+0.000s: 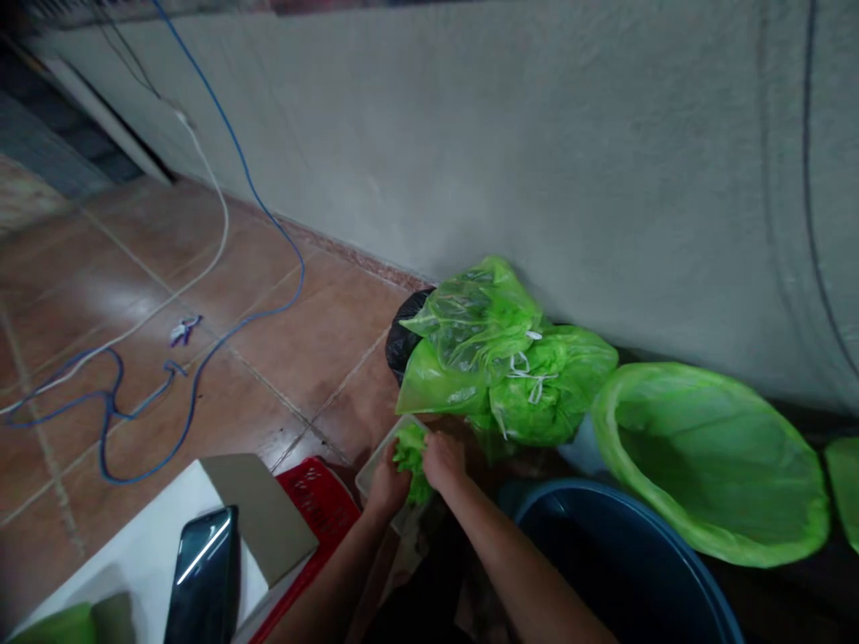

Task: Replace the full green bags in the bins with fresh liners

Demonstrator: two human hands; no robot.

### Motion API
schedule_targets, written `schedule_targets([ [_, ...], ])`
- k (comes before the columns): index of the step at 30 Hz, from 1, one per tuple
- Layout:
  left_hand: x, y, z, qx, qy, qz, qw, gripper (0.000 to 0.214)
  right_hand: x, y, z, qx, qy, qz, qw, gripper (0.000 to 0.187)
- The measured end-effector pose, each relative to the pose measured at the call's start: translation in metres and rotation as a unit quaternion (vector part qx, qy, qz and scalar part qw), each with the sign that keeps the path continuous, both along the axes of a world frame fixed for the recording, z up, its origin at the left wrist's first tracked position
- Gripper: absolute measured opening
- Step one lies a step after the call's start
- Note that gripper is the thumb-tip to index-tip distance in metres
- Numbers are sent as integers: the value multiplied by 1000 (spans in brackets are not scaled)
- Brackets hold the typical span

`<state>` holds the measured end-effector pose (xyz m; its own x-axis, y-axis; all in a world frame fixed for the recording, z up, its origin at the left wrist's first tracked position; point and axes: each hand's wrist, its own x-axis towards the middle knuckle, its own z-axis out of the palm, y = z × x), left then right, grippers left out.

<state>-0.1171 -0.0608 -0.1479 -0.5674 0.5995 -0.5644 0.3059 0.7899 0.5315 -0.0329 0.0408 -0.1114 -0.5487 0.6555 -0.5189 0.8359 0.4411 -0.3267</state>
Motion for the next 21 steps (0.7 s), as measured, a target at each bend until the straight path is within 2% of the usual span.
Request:
schedule_targets([
  [3, -9, 19, 42, 90, 67, -81, 990, 69, 17, 27, 59, -29, 200, -7, 979, 22],
  [6, -17, 37, 96, 120, 90, -133, 980, 35, 50, 45, 134, -7, 335, -31, 942, 27],
  [8, -21, 43, 131, 147, 81, -149, 975, 20, 83, 51, 181, 69, 356, -84, 928, 24],
  [11, -23, 41, 176, 228, 67, -138, 961, 27, 143, 49, 234, 227, 327, -124, 909, 27],
  [13, -23, 35, 203, 286, 39, -121, 950, 36, 182, 42, 255, 318, 284, -120, 897, 30],
  [15, -21, 29, 231, 331, 19, -101, 938, 40, 215, 31, 269, 383, 238, -127, 883, 30],
  [19, -13, 17, 293, 384, 79, -55, 918, 41, 265, 5, 292, 445, 208, -120, 863, 29],
  [21, -11, 9, 322, 403, 110, -52, 907, 40, 285, -6, 306, 466, 205, -112, 853, 31],
])
